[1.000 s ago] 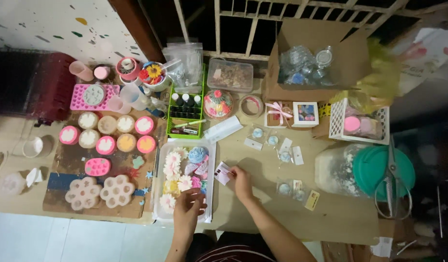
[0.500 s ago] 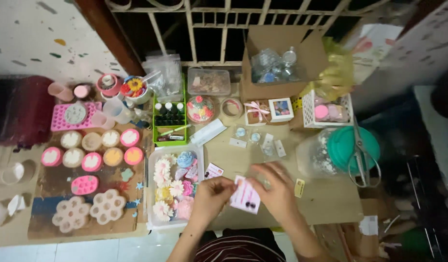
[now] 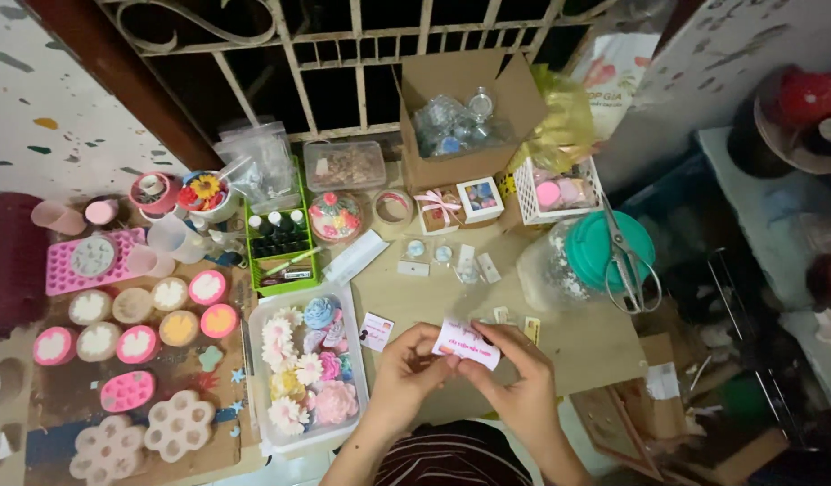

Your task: Packaging small decorative candles or wax melts into plastic bags and attaching labels.

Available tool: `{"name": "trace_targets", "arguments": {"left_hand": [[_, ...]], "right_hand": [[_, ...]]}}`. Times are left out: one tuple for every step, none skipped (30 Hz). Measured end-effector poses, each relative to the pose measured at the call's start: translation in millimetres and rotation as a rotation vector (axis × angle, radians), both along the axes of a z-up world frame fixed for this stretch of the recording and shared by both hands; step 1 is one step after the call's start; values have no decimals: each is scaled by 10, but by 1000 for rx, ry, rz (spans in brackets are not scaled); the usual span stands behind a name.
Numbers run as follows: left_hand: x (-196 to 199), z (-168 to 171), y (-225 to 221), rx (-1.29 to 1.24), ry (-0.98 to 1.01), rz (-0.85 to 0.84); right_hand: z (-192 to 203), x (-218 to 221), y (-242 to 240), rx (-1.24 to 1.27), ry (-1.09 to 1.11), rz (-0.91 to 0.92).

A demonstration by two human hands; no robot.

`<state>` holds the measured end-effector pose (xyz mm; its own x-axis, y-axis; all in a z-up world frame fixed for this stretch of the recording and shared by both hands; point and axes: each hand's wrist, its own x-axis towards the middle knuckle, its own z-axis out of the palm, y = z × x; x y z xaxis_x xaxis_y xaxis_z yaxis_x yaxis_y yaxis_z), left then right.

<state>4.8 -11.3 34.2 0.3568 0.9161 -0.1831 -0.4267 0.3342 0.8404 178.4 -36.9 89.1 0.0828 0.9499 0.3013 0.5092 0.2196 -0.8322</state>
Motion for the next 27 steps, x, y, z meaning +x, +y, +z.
{"name": "trace_targets", "arguments": {"left_hand": [[-23, 56, 7, -2, 0, -6], [-44, 115, 16, 77, 16, -9], [-64, 176, 26, 156, 32, -13], [-90, 305, 45, 154, 32, -16], [-117, 435, 63, 244, 157, 49], [-150, 564, 78, 334, 283, 115], [-167, 590, 79, 333, 284, 113], [-180, 615, 79, 393, 229, 46], [-194, 642, 79, 453, 173, -22], [-191, 662, 69, 453, 173, -22], [-189, 682, 58, 524, 216, -6], [-189, 701, 42, 593, 260, 11], [-192, 737, 31, 592, 261, 11], [-191, 772, 19, 598, 334, 26], [-189, 805, 6, 603, 406, 42], [-187, 803, -9, 601, 406, 40], [-186, 801, -24, 606, 374, 40], [-187, 801, -34, 613, 343, 40], [-186, 788, -42, 612, 343, 40], [-181, 776, -48, 626, 329, 42], [-176, 764, -52, 639, 315, 45], [-173, 762, -61, 638, 316, 45], [-170, 758, -70, 592, 280, 31], [-166, 755, -76, 546, 244, 17], [-166, 764, -78, 545, 244, 16], [-164, 774, -82, 548, 234, 19], [-162, 784, -86, 550, 224, 21]], "right_hand": [[32, 25, -21, -2, 0, -6], [67, 53, -39, -11, -1, 17], [104, 80, -58, -20, -1, 40], [154, 95, -69, -21, -1, 38], [204, 108, -81, -68, 14, 67], [254, 117, -96, -115, 30, 96], [285, 118, -110, -117, 31, 94], [317, 124, -121, -128, 31, 118], [350, 129, -131, -139, 31, 141], [437, 106, -120, -139, 32, 141], [524, 82, -109, -69, 12, 148], [610, 57, -103, -1, -6, 156], [584, 61, -127, -2, -4, 156], [560, 69, -154, 47, -16, 140], [534, 77, -180, 96, -28, 124], [516, 79, -201, 93, -28, 123], [497, 81, -223, 86, -16, 101], [479, 81, -238, 80, -5, 79], [481, 73, -247, 79, -4, 79], [484, 70, -252, 75, 3, 71], [488, 68, -256, 70, 10, 63], [496, 59, -262, 69, 10, 63], [503, 51, -267, 61, 25, 62], [510, 45, -271, 53, 40, 61], [513, 37, -270, 52, 40, 61], [516, 30, -270, 57, 52, 61], [520, 24, -269, 61, 65, 61]]}}
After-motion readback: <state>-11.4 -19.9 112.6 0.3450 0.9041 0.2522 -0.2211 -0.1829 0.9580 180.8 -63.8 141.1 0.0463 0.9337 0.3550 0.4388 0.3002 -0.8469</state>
